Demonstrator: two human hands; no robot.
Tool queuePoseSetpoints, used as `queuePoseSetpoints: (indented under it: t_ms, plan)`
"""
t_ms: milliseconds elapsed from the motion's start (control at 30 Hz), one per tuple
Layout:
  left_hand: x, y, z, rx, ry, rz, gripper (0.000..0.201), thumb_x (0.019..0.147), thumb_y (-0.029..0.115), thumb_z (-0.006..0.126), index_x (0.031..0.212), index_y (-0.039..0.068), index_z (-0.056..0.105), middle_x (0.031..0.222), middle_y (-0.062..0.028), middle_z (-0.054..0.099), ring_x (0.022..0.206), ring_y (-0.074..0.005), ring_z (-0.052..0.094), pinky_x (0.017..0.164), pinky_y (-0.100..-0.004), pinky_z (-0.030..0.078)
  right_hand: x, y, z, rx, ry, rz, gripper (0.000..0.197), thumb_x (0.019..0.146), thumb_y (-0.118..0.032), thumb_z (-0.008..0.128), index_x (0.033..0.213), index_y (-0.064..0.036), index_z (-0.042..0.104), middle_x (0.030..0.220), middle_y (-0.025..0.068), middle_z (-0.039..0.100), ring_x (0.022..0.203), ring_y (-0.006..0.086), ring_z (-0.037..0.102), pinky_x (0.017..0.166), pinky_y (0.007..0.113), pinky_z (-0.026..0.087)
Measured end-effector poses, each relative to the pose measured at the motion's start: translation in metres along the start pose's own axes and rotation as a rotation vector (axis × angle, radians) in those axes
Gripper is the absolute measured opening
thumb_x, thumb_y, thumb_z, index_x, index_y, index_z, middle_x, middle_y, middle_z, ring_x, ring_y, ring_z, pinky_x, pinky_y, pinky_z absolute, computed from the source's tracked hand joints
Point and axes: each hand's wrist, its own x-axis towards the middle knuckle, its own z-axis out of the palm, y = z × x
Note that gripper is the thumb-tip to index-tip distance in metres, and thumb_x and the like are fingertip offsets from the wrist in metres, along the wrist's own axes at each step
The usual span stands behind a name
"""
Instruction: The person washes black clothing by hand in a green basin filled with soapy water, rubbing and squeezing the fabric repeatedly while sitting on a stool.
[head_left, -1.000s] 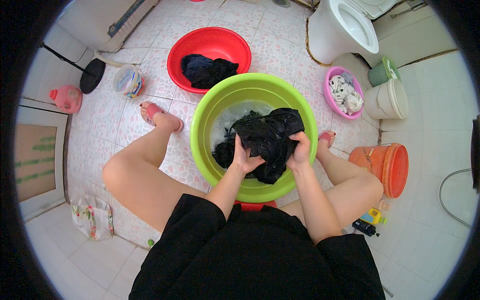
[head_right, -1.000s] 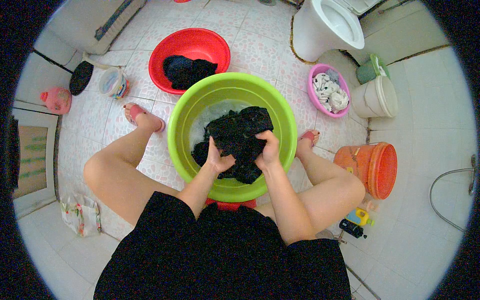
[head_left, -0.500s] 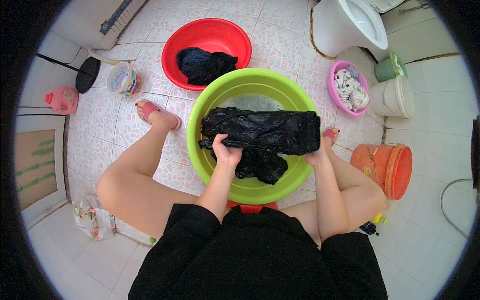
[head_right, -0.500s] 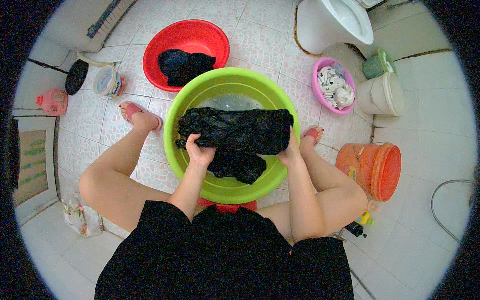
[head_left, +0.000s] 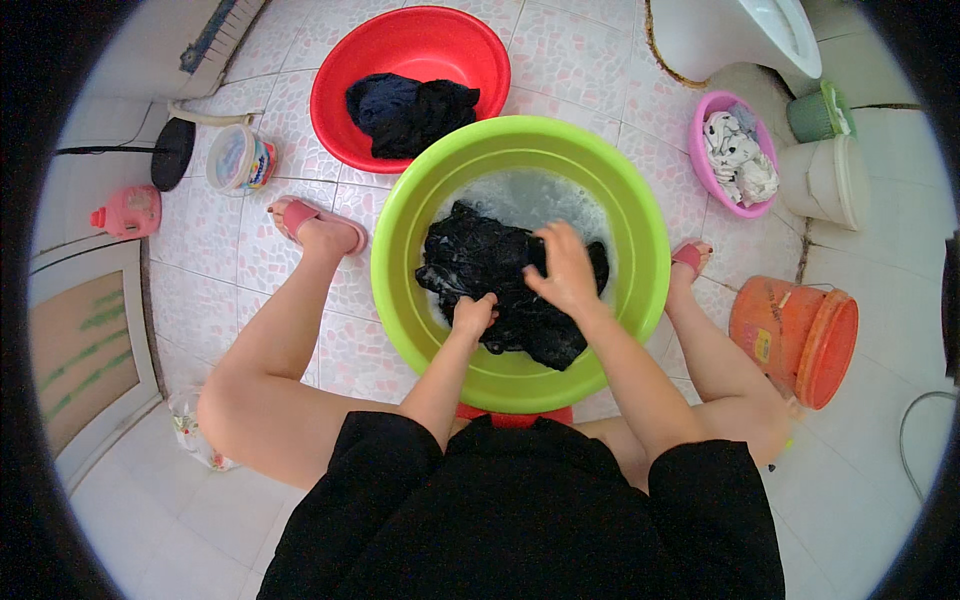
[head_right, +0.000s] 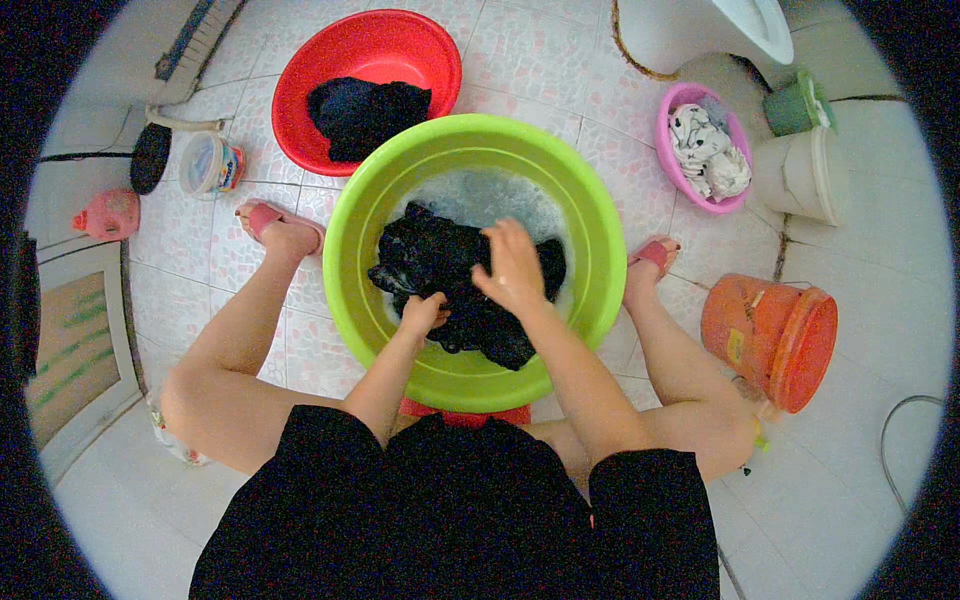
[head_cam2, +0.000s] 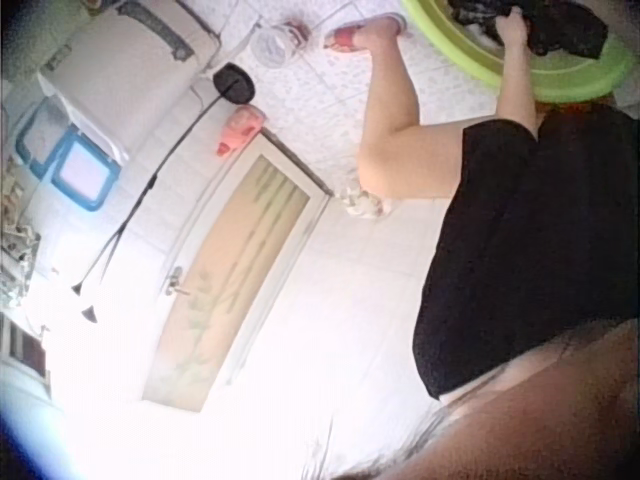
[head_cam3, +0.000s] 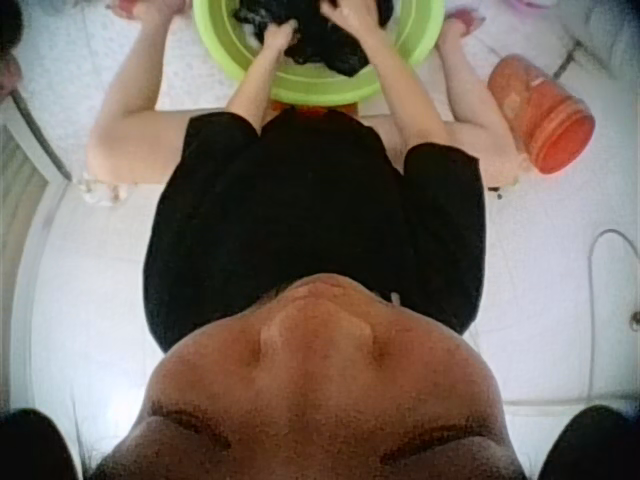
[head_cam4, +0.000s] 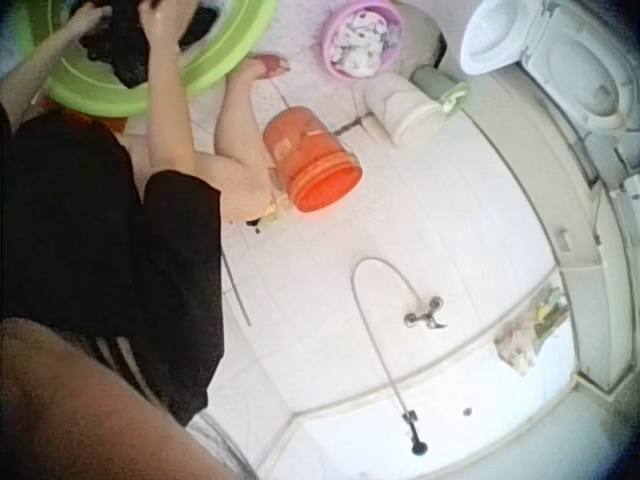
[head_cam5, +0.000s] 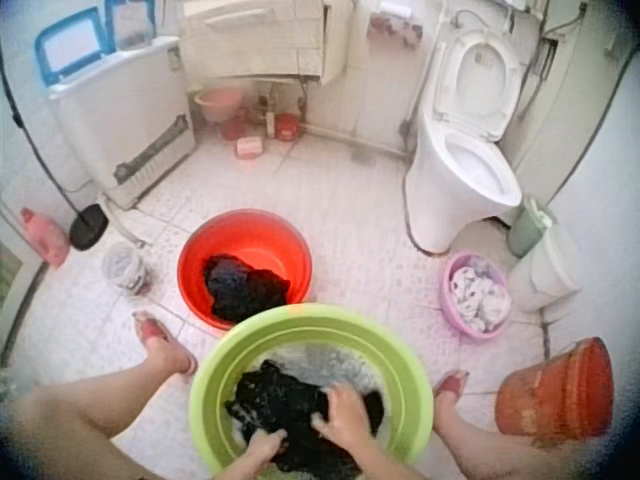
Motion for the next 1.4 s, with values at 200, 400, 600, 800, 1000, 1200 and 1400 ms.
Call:
queuePoseSetpoints:
  t_ms: [200,400,600,800,1000,1200,1400]
  plan:
    - [0.006,0.001,-0.025,-0.152,0.195,0.333,0.029,0.085,0.031,0.049,0.076,0.004,0.044,0.065,-0.0049,0.045,0.043,-0.0137,0.04,0.042,-0.0297,0.039,0.029,0.015,0.058,-0.211,-0.089,0.017,0.059,0.07,-0.032,0.069,0.114,-0.0009,0.047,0.117,0.0233,0.045,0.114,0.039,0.038,0.098,0.043,0.031]
    - [-0.029,0.064,-0.029,-0.468,0.118,0.667,0.02,0.084,0.024,0.055,0.078,0.006,0.049,0.072,0.0001,0.048,0.07,-0.0112,0.048,0.067,-0.0266,0.043,0.034,0.042,0.016,0.308,-0.264,0.325,0.037,0.078,-0.026,0.06,0.104,-0.001,0.055,0.095,0.021,0.057,0.094,0.0379,0.053,0.083,0.043,0.042]
    - [-0.057,0.132,-0.003,-0.588,-0.183,0.543,0.039,0.085,0.02,0.054,0.117,0.001,0.044,0.106,-0.0069,0.052,0.1,-0.0202,0.052,0.094,-0.0363,0.038,0.038,0.052,-0.029,0.605,0.056,0.572,0.042,0.074,-0.03,0.066,0.094,-0.0021,0.041,0.099,0.0177,0.05,0.094,0.0287,0.051,0.081,0.038,0.04]
    - [-0.011,0.142,0.007,-0.281,-0.21,0.93,0.033,0.078,0.0,0.051,0.111,0.004,0.049,0.118,-0.0072,0.05,0.113,-0.0219,0.045,0.098,-0.0331,0.032,0.036,0.053,-0.004,0.281,0.108,0.55,0.068,0.071,-0.044,0.066,0.113,0.0001,0.037,0.115,0.0229,0.044,0.108,0.033,0.044,0.09,0.039,0.037]
    - [0.019,0.06,-0.005,0.911,0.467,0.893,0.065,0.069,0.018,0.064,0.126,0.014,0.034,0.105,-0.0136,0.053,0.108,-0.0291,0.045,0.099,-0.0446,0.026,0.021,0.028,0.03,-0.045,-0.413,0.692,0.111,0.06,-0.059,0.067,0.136,-0.0065,0.005,0.125,0.0249,0.039,0.117,0.0368,0.038,0.099,0.055,0.021]
    - [0.008,0.041,-0.013,1.163,0.285,0.818,0.084,0.068,0.028,0.066,0.134,0.008,0.019,0.101,-0.0162,0.057,0.096,-0.0272,0.054,0.099,-0.0418,0.028,0.013,0.046,0.023,0.099,-0.344,0.775,0.08,0.07,-0.037,0.066,0.13,-0.0046,0.023,0.112,0.024,0.052,0.103,0.0335,0.052,0.095,0.044,0.034]
    - [-0.011,0.034,0.0,1.277,-0.091,0.706,0.075,0.069,0.037,0.06,0.132,0.013,0.029,0.076,-0.0185,0.062,0.072,-0.0349,0.06,0.065,-0.0434,0.049,-0.009,0.065,0.0,0.216,-0.442,0.658,0.051,0.07,-0.028,0.06,0.111,-0.0001,0.051,0.112,0.0193,0.054,0.101,0.034,0.053,0.086,0.039,0.042]
